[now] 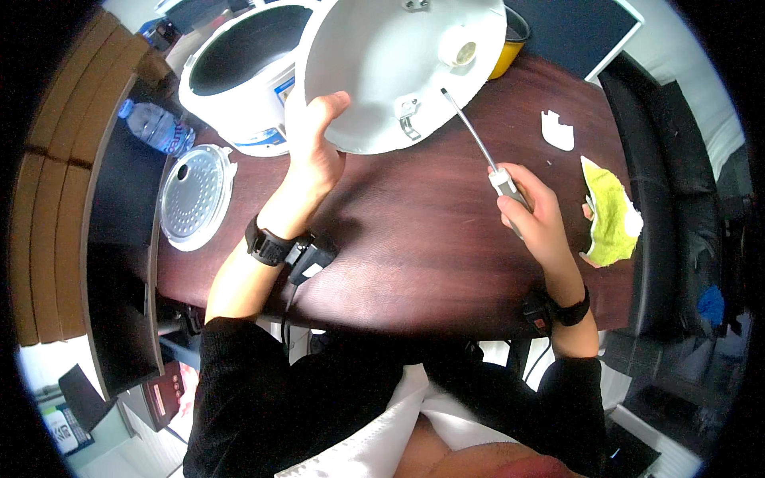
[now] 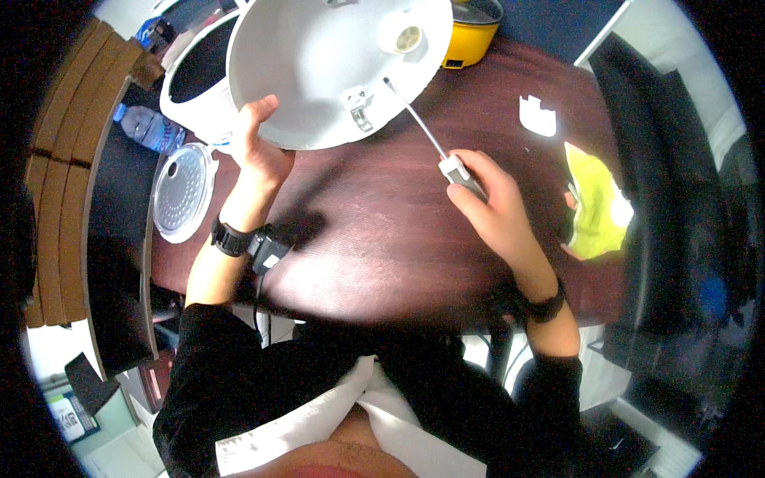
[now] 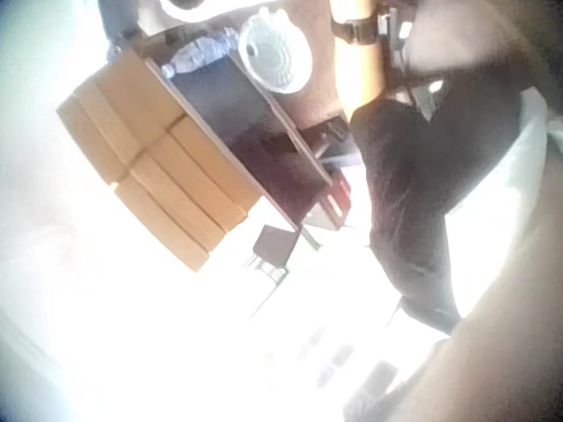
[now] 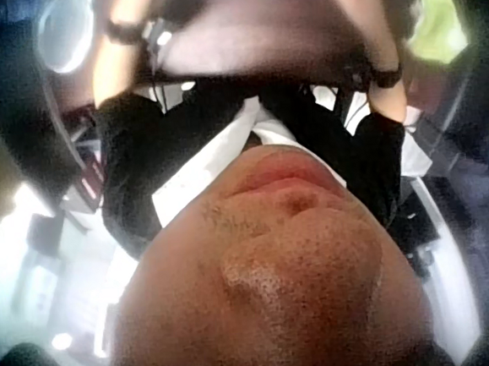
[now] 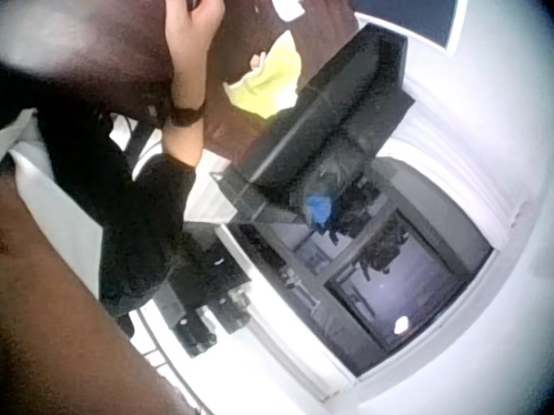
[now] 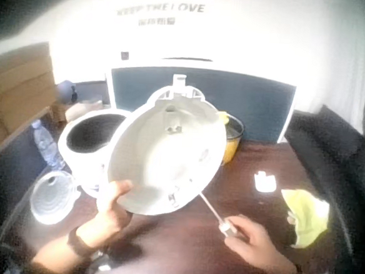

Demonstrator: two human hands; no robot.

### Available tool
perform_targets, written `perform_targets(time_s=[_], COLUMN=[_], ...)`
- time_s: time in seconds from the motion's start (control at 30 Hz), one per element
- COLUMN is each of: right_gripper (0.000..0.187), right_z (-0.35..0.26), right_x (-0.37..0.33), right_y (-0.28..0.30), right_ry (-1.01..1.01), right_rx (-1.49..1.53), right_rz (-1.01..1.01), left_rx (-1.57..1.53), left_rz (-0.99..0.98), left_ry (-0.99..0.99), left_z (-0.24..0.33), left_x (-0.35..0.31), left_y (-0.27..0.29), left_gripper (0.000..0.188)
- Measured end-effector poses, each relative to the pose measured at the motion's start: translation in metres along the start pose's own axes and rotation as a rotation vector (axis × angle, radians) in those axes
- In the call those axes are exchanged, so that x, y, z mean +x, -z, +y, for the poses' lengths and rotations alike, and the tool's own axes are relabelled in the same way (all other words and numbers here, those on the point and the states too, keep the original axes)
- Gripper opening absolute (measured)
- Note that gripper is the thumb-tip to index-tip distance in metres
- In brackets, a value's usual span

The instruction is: The person uses a screwdriver to remove screws from the lid of a white rice cooker. They then open the lid, remove the inner steaming tray, and continue unscrewing components from the underside of the lid.

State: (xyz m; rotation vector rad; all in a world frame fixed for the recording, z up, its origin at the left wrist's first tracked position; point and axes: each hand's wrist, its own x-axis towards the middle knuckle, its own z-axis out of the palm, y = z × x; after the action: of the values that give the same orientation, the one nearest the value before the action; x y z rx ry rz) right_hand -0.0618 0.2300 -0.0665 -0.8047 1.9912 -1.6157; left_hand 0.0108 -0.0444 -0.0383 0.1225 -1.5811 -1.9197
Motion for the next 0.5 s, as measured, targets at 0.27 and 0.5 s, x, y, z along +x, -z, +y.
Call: perform_targets(time_s=[0.27, 0.5], right_gripper=[0.035, 0.035], right_z=[0.0, 0.007], right_x=[-0.008, -0.007], right_y=[-0.023, -0.035], right_ry=[-0.078, -0.095], right_rx=[0.022, 0.019], right_rz=[-0.134, -0.13], left_rx=[-0.159, -0.033], left_rz=[0.264, 0.177], left_ry=[0.05, -0.035], left_z=[-0.015, -0.015], left_x=[-0.032, -0.033], left_y=[0.025, 0.025], left_gripper=[0.057, 0.057])
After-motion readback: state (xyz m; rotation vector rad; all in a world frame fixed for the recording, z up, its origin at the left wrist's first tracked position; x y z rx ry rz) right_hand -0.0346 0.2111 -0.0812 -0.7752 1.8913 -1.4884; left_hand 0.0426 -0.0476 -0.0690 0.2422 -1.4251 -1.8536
